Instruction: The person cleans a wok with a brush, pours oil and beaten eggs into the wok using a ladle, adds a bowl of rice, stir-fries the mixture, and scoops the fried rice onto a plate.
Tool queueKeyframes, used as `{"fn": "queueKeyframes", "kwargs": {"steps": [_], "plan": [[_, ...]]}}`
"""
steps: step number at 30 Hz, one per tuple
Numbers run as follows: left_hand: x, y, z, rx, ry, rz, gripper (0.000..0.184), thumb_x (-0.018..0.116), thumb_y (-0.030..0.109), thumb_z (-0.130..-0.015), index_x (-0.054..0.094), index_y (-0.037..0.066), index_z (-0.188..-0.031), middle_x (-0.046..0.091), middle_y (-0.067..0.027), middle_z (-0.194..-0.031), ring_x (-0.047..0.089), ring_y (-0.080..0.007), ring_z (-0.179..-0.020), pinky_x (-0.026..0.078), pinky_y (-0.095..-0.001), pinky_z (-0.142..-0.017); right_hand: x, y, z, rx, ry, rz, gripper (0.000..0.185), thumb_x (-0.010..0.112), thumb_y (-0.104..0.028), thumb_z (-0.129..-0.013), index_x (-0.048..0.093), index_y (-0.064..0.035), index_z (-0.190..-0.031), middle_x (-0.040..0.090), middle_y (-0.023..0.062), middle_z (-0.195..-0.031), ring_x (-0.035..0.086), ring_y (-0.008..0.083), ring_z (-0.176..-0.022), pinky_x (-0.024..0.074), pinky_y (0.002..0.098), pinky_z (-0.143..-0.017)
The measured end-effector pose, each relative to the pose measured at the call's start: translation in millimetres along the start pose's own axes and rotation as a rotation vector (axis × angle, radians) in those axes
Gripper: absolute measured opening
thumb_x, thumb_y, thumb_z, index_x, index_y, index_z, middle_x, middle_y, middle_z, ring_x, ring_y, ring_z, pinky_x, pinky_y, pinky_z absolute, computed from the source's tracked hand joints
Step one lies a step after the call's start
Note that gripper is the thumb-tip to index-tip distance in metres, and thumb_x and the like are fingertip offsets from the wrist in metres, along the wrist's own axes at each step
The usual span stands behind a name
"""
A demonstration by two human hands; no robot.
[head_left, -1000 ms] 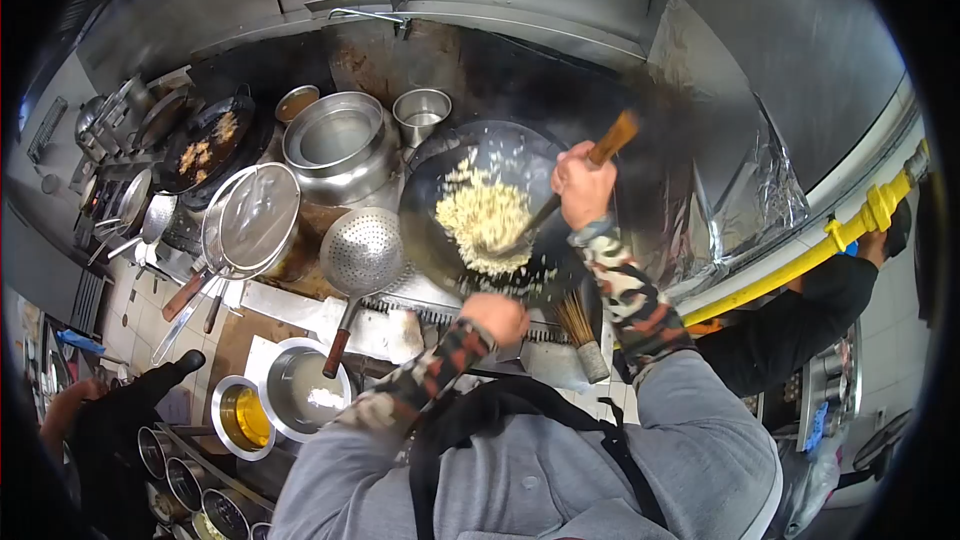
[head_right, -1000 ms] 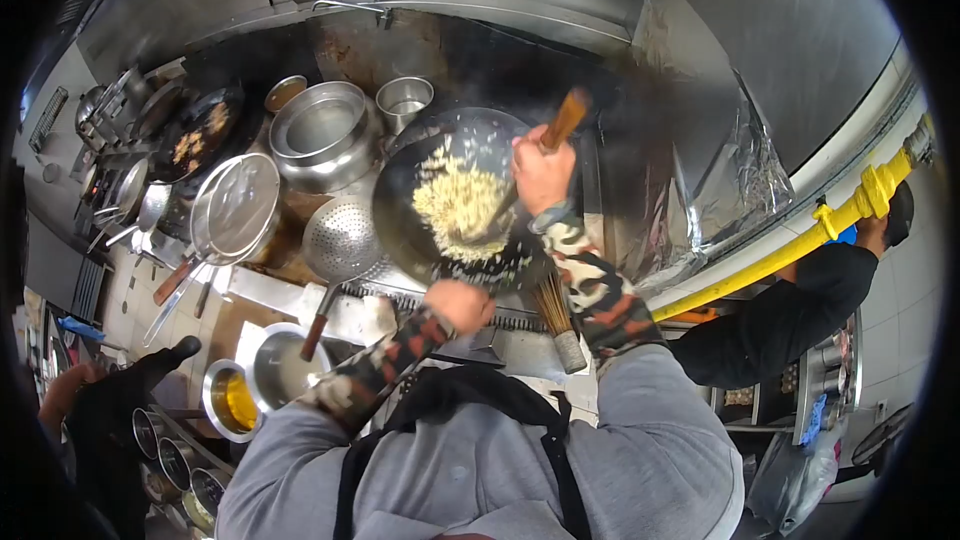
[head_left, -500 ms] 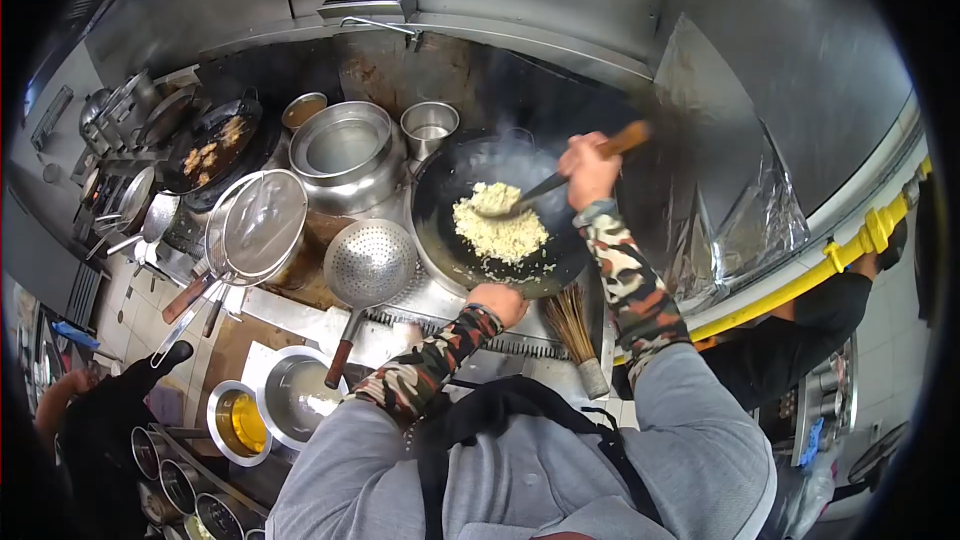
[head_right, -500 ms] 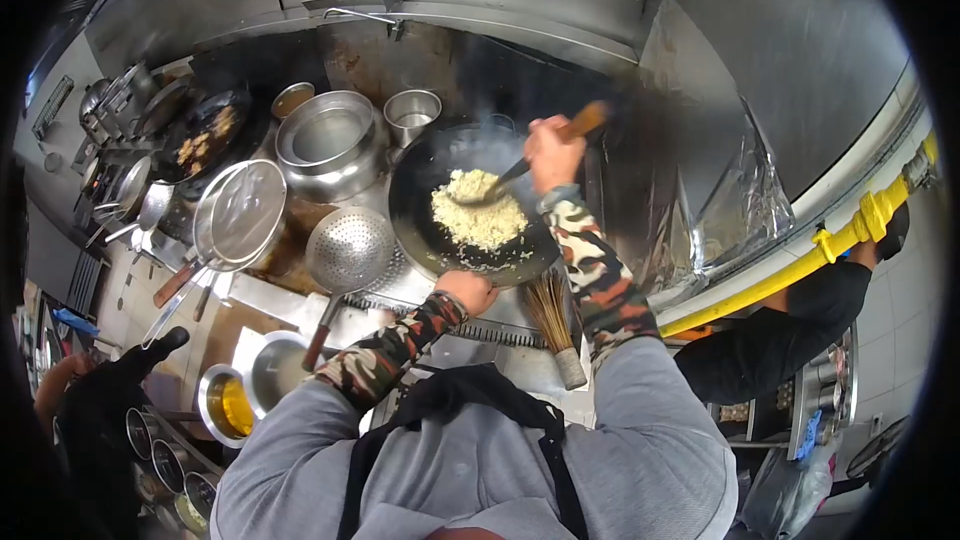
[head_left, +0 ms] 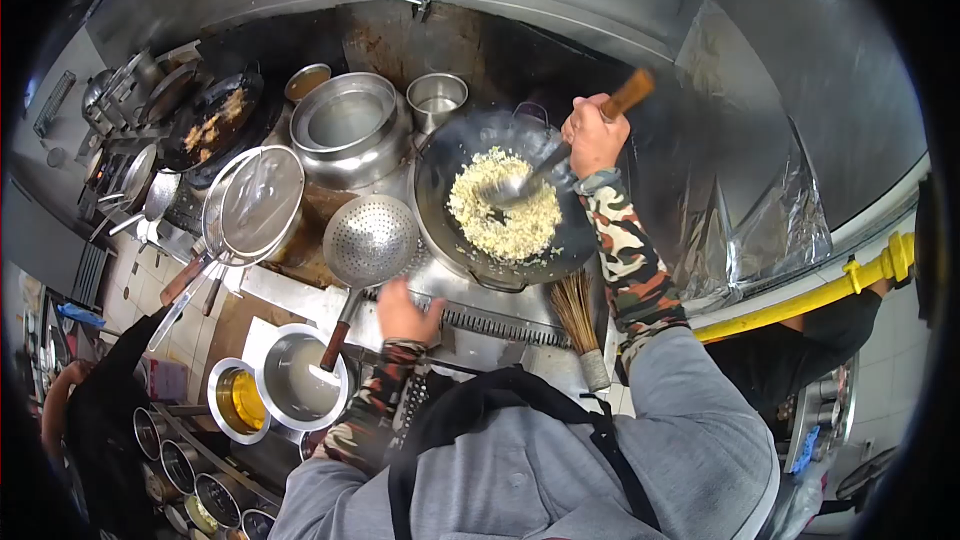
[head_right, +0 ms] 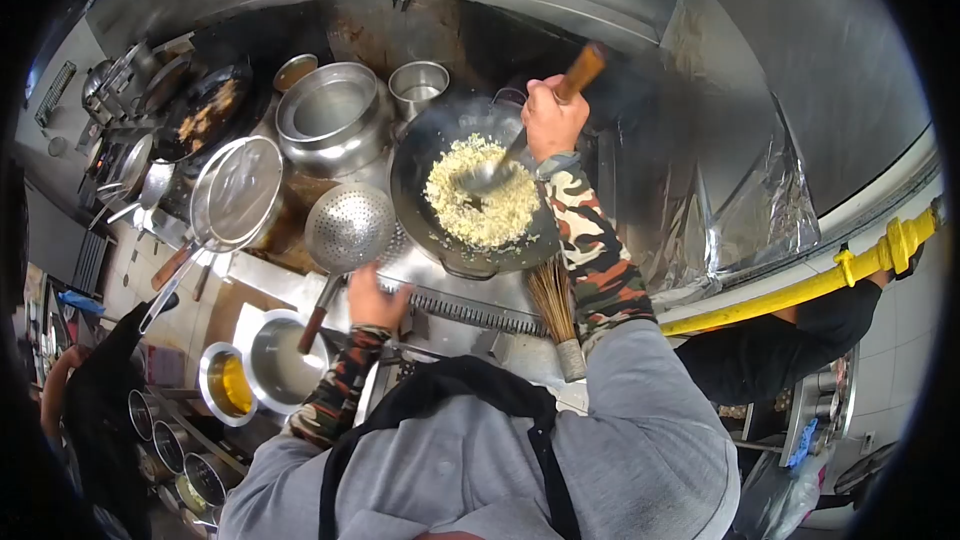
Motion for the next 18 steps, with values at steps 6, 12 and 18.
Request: {"fn": "queueKeyframes", "kwargs": {"steps": [6,12,18], "plan": [[43.4,-109.3,56.1,-0.647,-0.335,0.045,0.086,0.082,0.045,-0.059,0.05,-0.008,-0.119,0.059,-0.0257,-0.114,0.059,-0.0372,-0.105,0.047,-0.04,-0.091,-1.2,31.8,-35.1,-0.089,0.024,0.344,0.014,0.063,-0.007,-0.076,0.057,0.0,-0.065,0.051,0.0032,-0.054,0.052,0.0106,-0.052,0.0419,0.0312,-0.052],[23.9,-70.4,30.0,-0.65,-0.611,-0.126,0.071,0.082,0.035,-0.058,0.058,0.002,-0.116,0.065,-0.0175,-0.108,0.064,-0.0274,-0.098,0.052,-0.0367,-0.082,-21.5,69.1,-39.3,-0.079,0.05,0.313,0.014,0.061,-0.005,-0.079,0.053,-0.0031,-0.068,0.049,0.0009,-0.054,0.048,0.0114,-0.043,0.0378,0.0267,-0.041],[15.2,-91.5,40.0,-0.789,-0.636,1.344,0.055,0.06,0.016,-0.073,0.051,-0.002,-0.124,0.06,-0.0181,-0.116,0.061,-0.0258,-0.103,0.048,-0.0348,-0.089,-28.9,-11.6,-22.1,-0.14,0.047,0.412,0.017,0.062,-0.002,-0.08,0.05,-0.0071,-0.07,0.046,-0.0021,-0.053,0.042,0.0085,-0.038,0.0333,0.0254,-0.036]]}}
Point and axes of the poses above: each hand's wrist, its own z-axis away from the middle knuckle, its own x-axis out of the palm, y = z × x, the point moved 4 cm from there along -z, towards the middle knuckle
